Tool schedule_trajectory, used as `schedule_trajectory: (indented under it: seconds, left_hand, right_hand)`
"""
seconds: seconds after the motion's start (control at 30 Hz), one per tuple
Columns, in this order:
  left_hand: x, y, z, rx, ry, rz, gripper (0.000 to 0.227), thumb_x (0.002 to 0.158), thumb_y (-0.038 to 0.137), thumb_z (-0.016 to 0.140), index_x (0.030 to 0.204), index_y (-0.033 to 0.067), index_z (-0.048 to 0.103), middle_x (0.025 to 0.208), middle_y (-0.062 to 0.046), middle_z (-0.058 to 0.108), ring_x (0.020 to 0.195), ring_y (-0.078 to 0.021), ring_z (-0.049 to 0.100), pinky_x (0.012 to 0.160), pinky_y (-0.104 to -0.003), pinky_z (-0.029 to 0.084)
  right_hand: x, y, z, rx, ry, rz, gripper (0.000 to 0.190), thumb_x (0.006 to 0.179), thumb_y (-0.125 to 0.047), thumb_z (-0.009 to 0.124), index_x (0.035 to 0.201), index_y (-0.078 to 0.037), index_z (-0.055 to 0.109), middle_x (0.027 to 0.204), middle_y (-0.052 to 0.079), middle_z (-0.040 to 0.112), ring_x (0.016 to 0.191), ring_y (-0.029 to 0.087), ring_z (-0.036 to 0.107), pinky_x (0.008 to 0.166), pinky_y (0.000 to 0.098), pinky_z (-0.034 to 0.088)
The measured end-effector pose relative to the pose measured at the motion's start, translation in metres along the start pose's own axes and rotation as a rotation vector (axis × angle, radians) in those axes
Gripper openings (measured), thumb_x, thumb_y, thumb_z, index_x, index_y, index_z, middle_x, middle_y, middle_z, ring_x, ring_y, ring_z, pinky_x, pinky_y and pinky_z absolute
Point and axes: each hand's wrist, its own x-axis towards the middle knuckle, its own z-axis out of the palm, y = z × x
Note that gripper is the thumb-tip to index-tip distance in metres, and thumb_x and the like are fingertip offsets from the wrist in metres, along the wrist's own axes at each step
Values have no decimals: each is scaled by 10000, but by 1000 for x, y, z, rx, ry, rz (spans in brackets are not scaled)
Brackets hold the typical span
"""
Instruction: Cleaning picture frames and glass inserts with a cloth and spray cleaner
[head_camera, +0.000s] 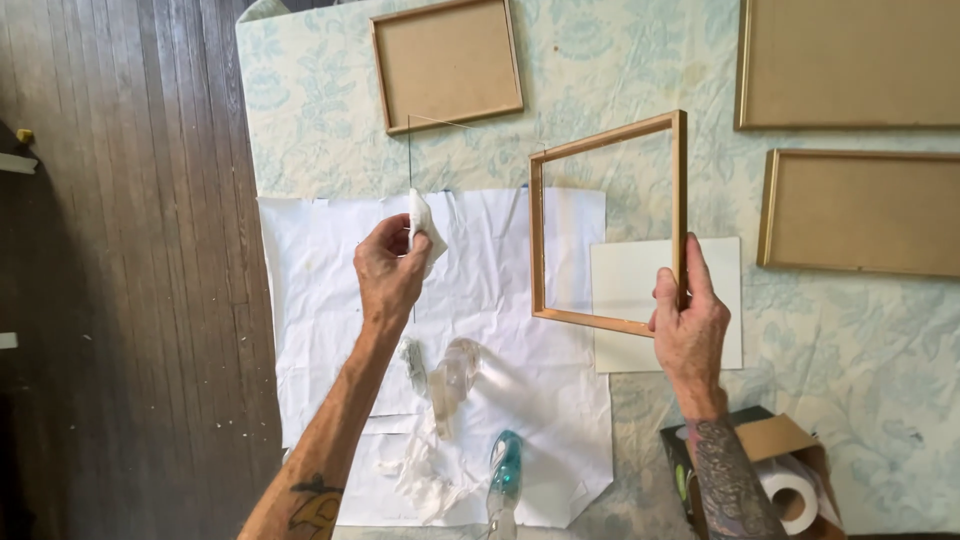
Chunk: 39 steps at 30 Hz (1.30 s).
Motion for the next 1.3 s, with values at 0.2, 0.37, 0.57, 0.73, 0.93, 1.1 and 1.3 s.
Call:
schedule_trajectory:
  seconds: [0.2, 0.37, 0.57, 0.73, 0.93, 1.1, 1.3]
  left_hand:
    - [-5, -12, 5, 146, -19, -20, 247, 820, 116, 726, 1055, 40, 741, 776, -86, 728, 719, -156, 707, 618, -308, 606]
    - [-10, -16, 8, 171, -35, -36, 253, 828, 125, 713, 1062, 31, 735, 803, -109, 740, 749, -178, 712, 634, -333, 615]
    - [-21, -7, 7, 182, -62, -32, 263, 837, 128, 707, 1075, 18, 724, 823, -128, 744, 774, -197, 720, 651, -342, 626]
    - [-27, -4, 9, 184, -73, -33, 268, 843, 132, 706, 1086, 20, 720, 841, -130, 750, 788, -202, 728, 653, -340, 634]
    - [-31, -5, 14, 225, -76, -1, 255, 838, 115, 718, 1074, 19, 725, 822, -128, 750, 764, -204, 724, 617, -333, 628]
    - [-35, 1, 23, 254, -96, 0, 248, 834, 130, 713, 1057, 21, 717, 806, -124, 752, 747, -217, 741, 597, -343, 628]
    - [-39, 18, 33, 309, -114, 36, 261, 809, 138, 723, 1055, 49, 725, 785, -110, 753, 735, -237, 749, 610, -354, 624]
  right_hand:
    - [-10, 10, 18, 20, 46, 28, 484, 1073, -189, 560, 1534, -57, 504, 850, 233, 676, 485, 240, 630, 454, 352, 526]
    - [-12, 7, 21, 9, 52, 37, 474, 1080, -223, 557, 1527, -74, 499, 920, 256, 681, 488, 237, 628, 447, 342, 532]
    - [-12, 7, 23, -24, 60, 20, 470, 1094, -270, 561, 1534, -115, 498, 973, 289, 676, 568, 321, 647, 486, 406, 548]
    - [-17, -4, 24, -17, 52, 27, 461, 1103, -274, 549, 1528, -107, 487, 955, 244, 666, 651, 305, 646, 562, 423, 567]
    - [-22, -1, 27, -16, 45, 22, 471, 1099, -262, 548, 1541, -121, 464, 916, 191, 655, 643, 300, 644, 573, 421, 561]
    - [-25, 13, 32, 1, 37, 29, 473, 1096, -265, 550, 1537, -123, 456, 873, 141, 636, 631, 265, 627, 582, 397, 563]
    - [-27, -9, 38, 120, 18, 13, 483, 1080, -239, 539, 1525, -82, 437, 1092, 232, 676, 748, 279, 695, 668, 399, 615]
